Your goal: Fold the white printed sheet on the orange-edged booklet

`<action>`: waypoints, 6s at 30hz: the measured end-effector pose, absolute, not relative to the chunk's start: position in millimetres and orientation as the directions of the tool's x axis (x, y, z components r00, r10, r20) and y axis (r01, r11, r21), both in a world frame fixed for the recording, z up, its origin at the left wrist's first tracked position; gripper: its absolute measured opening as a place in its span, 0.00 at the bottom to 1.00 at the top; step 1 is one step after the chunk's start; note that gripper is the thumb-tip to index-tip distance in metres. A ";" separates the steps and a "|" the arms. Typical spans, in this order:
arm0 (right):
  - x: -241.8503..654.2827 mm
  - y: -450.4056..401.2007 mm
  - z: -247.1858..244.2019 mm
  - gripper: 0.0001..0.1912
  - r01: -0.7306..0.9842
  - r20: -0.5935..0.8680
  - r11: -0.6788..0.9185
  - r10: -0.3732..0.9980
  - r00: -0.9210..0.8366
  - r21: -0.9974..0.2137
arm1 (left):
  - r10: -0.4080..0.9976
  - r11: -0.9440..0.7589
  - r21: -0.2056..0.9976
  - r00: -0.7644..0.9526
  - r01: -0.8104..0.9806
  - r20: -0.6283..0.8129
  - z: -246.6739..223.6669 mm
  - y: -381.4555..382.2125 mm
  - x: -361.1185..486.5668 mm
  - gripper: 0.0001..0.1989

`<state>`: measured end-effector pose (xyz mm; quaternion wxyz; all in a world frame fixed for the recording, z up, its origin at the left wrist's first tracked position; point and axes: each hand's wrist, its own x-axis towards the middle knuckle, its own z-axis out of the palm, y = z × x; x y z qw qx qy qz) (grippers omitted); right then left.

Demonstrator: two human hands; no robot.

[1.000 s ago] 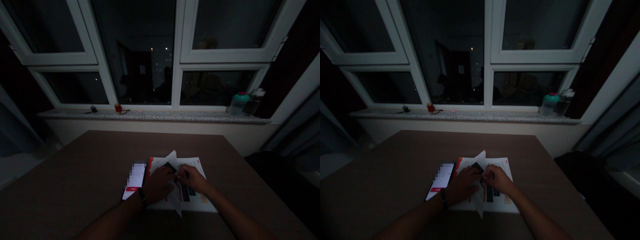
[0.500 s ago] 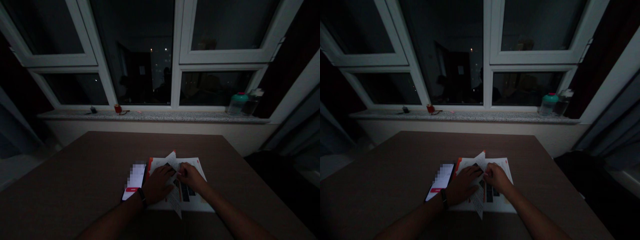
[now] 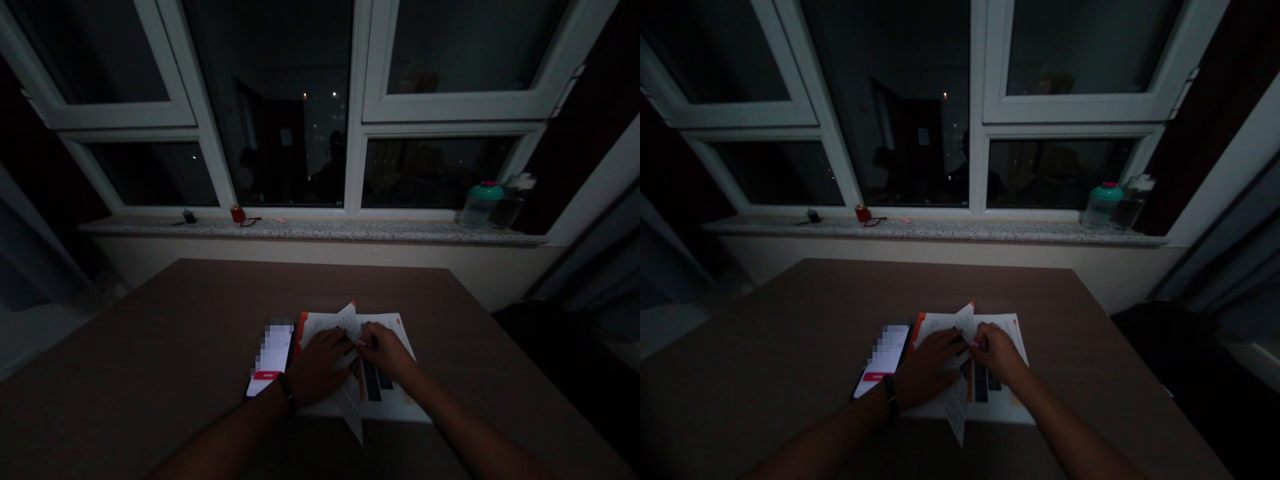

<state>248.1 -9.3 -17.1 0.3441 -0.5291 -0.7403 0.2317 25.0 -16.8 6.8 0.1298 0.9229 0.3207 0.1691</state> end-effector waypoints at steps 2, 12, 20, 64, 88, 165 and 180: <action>248.7 -7.8 -18.3 0.08 0.624 0.265 0.326 0.945 -0.193 -0.710 | 0.638 -0.760 0.338 0.737 0.556 0.223 7.0 -16.9 24.8 0.28; 250.4 -12.3 -14.4 0.10 0.559 0.240 0.428 0.894 -0.379 -0.710 | 0.633 -0.766 0.333 0.733 0.549 0.248 7.5 -16.9 25.8 0.27; 251.6 -4.7 -19.2 0.07 0.628 0.279 0.330 0.943 -0.182 -0.705 | 0.623 -0.777 0.308 0.740 0.549 0.254 7.9 -17.6 25.7 0.27; 250.0 -10.9 -18.2 0.10 0.594 0.265 0.431 0.899 -0.349 -0.680 | 0.614 -0.783 0.325 0.740 0.530 0.274 8.6 -18.5 25.7 0.25; 251.8 -4.4 -20.9 0.09 0.643 0.323 0.362 0.928 -0.183 -0.675 | 0.625 -0.774 0.337 0.734 0.536 0.267 4.6 -15.4 25.4 0.23; 254.2 -1.2 -12.5 0.08 0.619 0.195 0.386 0.914 -0.355 -0.684 | 0.534 -0.826 0.281 0.838 0.488 0.112 21.2 -4.2 21.8 0.39; 248.3 -6.6 -5.7 0.06 0.627 0.232 0.434 0.896 -0.379 -0.647 | 0.600 -0.785 0.296 0.787 0.544 0.146 26.5 -3.8 31.6 0.21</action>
